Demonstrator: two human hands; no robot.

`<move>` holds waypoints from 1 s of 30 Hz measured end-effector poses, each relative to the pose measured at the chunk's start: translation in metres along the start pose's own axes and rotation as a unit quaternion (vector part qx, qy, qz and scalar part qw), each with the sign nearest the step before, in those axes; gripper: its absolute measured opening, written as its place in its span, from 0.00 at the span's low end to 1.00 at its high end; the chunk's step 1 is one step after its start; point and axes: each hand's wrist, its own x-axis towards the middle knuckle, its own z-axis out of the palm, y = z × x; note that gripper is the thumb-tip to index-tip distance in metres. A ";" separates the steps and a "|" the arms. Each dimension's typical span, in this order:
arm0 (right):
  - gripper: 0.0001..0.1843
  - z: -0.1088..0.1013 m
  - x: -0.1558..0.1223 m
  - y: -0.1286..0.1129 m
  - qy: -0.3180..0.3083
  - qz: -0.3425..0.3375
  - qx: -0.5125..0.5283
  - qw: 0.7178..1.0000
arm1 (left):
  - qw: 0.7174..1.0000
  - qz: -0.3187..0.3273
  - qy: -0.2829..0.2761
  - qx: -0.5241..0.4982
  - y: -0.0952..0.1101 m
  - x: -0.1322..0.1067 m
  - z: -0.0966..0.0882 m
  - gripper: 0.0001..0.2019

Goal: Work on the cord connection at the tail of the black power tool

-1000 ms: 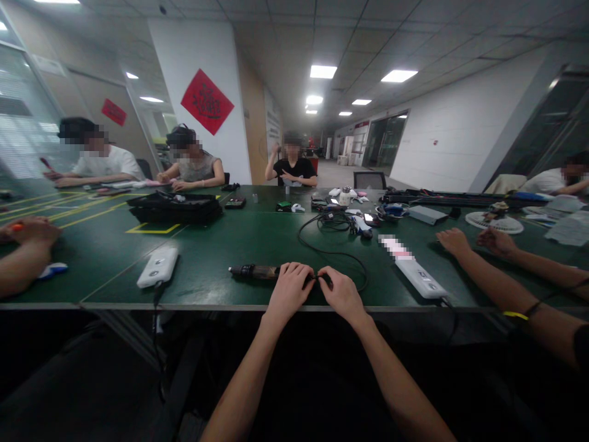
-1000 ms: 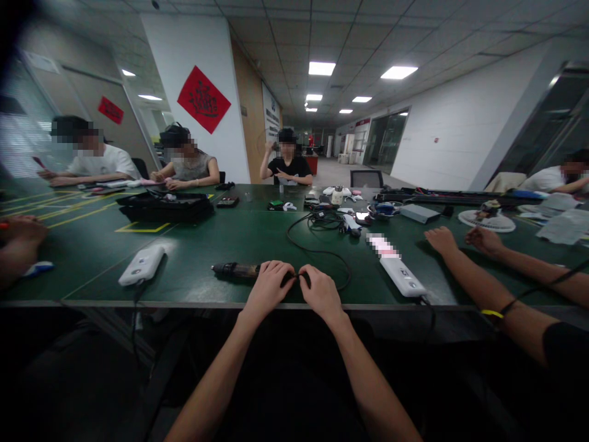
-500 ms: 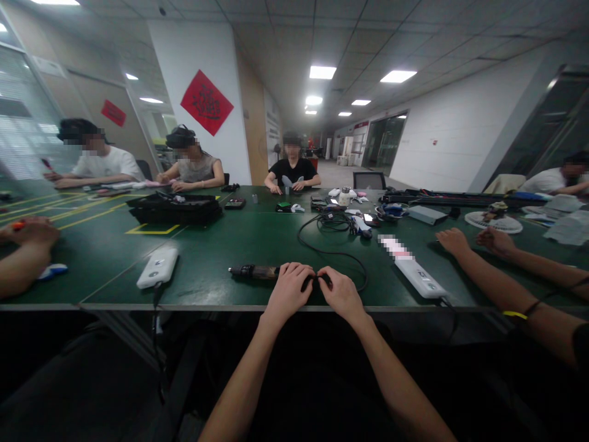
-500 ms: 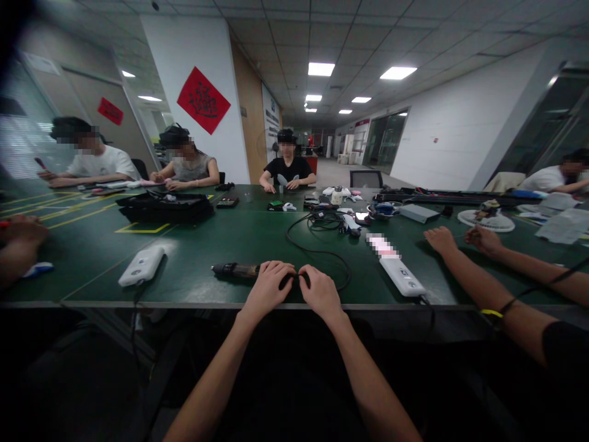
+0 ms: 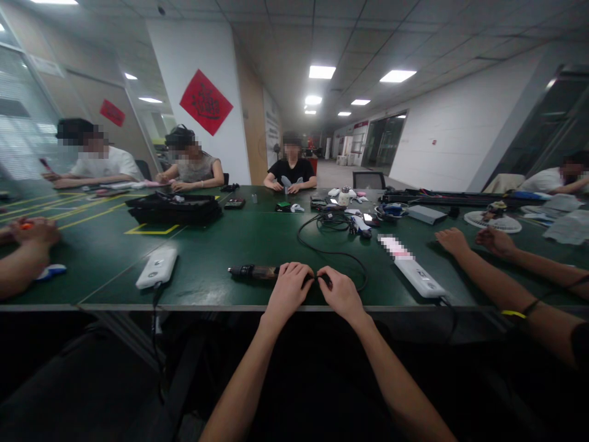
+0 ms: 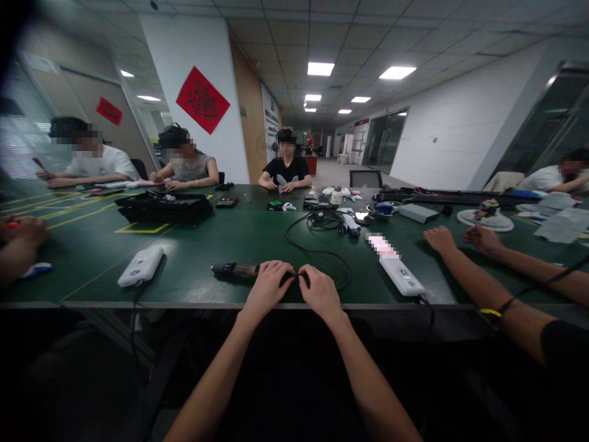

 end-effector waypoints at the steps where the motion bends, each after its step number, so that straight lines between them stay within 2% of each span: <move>1: 0.07 0.000 0.000 0.000 -0.001 0.000 0.000 1.000 | 1.000 -0.002 0.000 0.001 0.000 0.000 0.000 0.05; 30: 0.08 -0.001 0.000 -0.001 -0.003 0.004 0.000 1.000 | 1.000 0.002 -0.005 0.003 0.004 0.000 -0.003 0.05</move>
